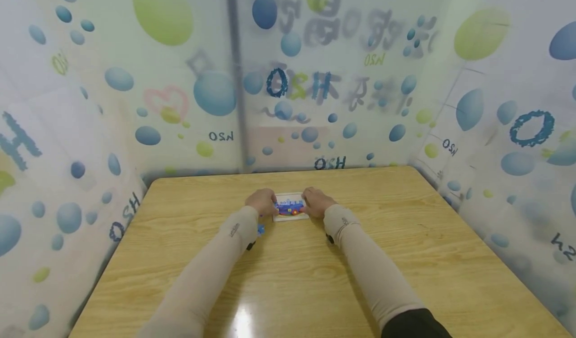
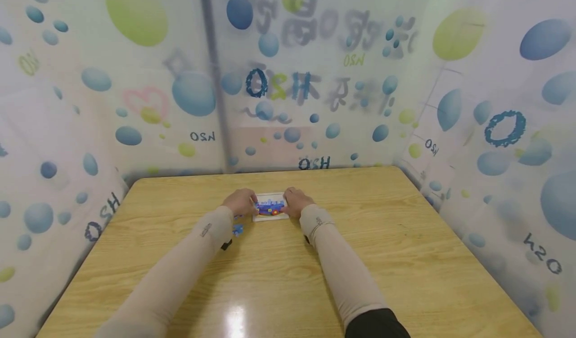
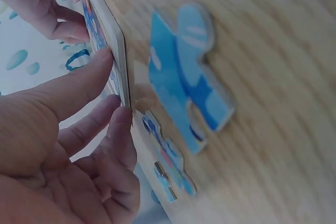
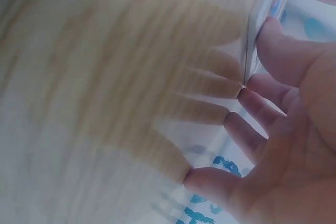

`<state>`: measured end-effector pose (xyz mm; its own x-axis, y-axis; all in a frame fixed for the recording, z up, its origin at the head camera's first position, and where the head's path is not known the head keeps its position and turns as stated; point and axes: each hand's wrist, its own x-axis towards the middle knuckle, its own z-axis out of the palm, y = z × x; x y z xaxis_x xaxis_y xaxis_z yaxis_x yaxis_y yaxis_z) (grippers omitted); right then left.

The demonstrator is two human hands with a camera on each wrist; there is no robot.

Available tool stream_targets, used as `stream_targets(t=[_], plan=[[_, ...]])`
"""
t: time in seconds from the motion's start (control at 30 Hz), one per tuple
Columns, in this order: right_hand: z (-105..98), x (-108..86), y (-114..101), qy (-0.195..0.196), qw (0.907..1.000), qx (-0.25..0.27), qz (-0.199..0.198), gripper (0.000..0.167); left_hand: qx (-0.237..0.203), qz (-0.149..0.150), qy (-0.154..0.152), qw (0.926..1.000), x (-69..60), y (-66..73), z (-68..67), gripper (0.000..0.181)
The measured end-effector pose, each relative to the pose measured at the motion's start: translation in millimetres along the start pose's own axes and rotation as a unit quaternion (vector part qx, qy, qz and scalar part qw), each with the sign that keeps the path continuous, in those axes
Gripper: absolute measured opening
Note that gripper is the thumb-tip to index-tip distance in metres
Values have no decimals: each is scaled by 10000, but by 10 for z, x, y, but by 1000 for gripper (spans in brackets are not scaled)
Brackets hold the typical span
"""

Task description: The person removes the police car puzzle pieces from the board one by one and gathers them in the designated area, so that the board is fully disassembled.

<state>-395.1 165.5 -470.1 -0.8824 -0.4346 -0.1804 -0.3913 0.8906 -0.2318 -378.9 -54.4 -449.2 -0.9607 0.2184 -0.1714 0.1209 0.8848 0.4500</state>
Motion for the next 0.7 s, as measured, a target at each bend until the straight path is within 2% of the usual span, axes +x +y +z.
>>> stream_targets(t=[0.13,0.3,0.53,0.7], plan=[[-38,-17,-42,-72,9998,190,86,43,58,-8,-39,10000,16,6,-9,37],[-55,16,-125,25,9981,390,479,41,131,25,-10,9999,24,8,-9,37],[-50,127,-265,409,9899,181,1342,59,211,47,-28,9998,19,31,-20,37],[-37,165,-332,507,9844,3,1682,72,205,92,-112,9997,51,6,-22,37]])
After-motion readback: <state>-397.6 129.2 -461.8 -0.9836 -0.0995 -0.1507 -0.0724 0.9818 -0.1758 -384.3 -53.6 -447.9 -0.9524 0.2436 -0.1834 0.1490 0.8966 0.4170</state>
